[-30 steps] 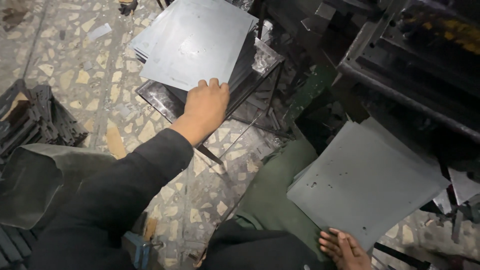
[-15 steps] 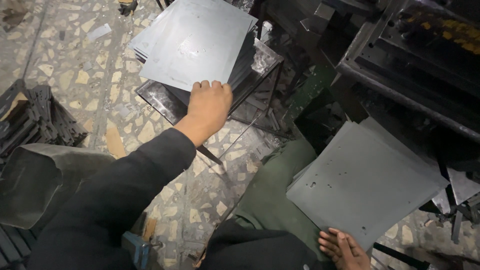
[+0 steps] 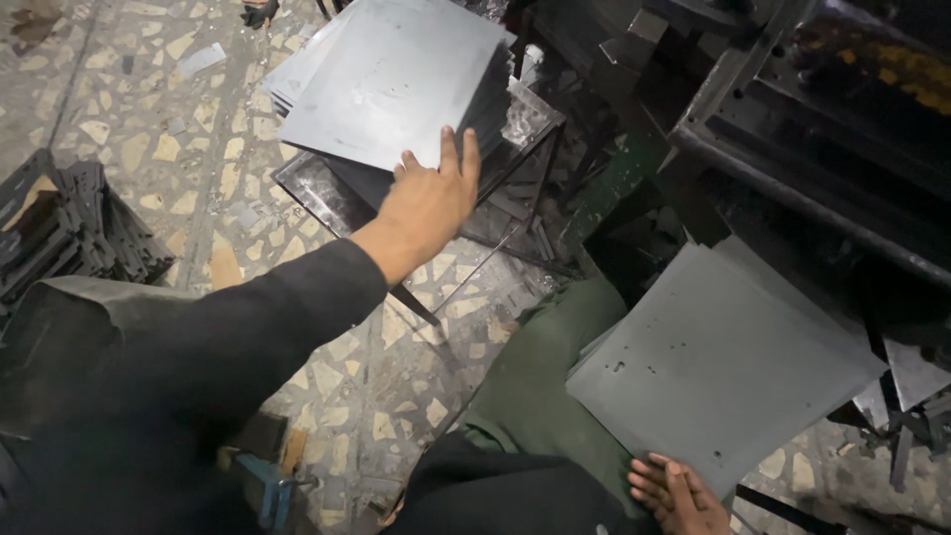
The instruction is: Placing individual metal sheets into a stamping machine to be processed and then stacking the finished sheets.
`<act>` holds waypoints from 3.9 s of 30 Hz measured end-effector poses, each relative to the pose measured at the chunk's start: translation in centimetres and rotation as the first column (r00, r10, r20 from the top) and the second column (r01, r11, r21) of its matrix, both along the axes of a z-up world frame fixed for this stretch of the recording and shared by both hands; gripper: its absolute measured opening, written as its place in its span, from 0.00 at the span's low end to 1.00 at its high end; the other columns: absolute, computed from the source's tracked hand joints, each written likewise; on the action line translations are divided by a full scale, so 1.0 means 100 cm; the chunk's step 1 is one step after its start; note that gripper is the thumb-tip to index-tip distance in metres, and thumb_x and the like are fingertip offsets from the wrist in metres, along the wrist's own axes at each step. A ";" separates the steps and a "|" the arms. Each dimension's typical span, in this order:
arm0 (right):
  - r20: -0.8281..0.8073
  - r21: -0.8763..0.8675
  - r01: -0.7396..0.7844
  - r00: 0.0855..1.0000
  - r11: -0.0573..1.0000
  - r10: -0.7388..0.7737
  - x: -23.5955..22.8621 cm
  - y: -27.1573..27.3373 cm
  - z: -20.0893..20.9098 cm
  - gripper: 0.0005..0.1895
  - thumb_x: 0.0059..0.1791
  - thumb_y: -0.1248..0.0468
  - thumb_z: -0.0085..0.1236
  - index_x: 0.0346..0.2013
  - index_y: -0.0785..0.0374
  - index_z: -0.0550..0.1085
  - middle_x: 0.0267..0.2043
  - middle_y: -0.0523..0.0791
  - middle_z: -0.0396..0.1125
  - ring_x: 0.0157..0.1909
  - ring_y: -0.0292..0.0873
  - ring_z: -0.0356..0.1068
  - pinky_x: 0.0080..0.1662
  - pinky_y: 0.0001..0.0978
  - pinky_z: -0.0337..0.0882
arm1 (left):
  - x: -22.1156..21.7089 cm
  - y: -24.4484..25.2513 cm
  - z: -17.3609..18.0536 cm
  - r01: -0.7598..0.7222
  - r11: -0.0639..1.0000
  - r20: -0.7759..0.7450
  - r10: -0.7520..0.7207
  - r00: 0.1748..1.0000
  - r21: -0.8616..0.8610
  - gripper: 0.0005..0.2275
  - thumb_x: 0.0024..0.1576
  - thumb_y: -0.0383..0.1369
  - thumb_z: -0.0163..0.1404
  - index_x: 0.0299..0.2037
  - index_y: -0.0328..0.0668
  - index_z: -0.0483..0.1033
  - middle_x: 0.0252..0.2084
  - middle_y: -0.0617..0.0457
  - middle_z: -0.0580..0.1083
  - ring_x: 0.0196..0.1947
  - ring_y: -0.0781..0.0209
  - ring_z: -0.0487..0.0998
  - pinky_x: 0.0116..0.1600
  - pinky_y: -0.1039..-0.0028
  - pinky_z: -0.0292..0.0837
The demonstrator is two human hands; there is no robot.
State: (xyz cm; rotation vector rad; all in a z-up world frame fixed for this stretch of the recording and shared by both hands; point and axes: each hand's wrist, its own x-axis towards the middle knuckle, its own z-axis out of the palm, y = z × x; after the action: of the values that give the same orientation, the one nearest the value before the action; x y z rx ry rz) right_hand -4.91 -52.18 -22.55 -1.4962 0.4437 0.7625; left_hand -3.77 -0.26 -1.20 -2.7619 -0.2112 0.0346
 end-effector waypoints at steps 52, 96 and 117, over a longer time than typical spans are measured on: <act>0.209 0.263 -0.083 0.978 0.961 0.027 -0.001 0.084 0.113 0.17 0.53 0.65 0.51 0.50 0.76 0.78 0.46 0.57 0.79 0.41 0.50 0.79 0.43 0.39 0.79 | -0.052 -0.034 0.004 -0.035 -0.189 -0.164 0.727 0.667 -0.981 0.15 0.64 0.36 0.51 0.49 0.26 0.74 0.44 0.42 0.73 0.42 0.55 0.73 0.47 0.70 0.66; 0.142 0.553 0.489 0.743 0.674 -0.654 0.280 0.130 0.170 0.14 0.50 0.75 0.60 0.45 0.78 0.66 0.36 0.56 0.66 0.38 0.61 0.77 0.42 0.52 0.85 | 0.199 -0.202 -0.012 0.271 -0.667 -0.164 0.513 0.842 -0.694 0.09 0.64 0.28 0.48 0.43 0.24 0.75 0.38 0.29 0.79 0.36 0.46 0.86 0.42 0.62 0.87; 0.205 0.613 0.385 0.766 0.690 -0.610 0.261 0.131 0.180 0.05 0.53 0.73 0.54 0.38 0.75 0.73 0.38 0.53 0.71 0.40 0.50 0.77 0.44 0.35 0.81 | -0.027 0.076 -0.040 0.061 0.713 0.562 0.494 0.663 -0.698 0.12 0.70 0.21 0.55 0.59 0.19 0.72 0.52 0.31 0.69 0.50 0.39 0.69 0.53 0.53 0.63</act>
State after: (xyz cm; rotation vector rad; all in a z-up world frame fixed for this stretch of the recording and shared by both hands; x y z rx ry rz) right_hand 21.19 -39.11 -4.53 -0.8753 0.2777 0.0911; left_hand -6.51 7.37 -5.24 -3.2596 -0.9469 -1.1837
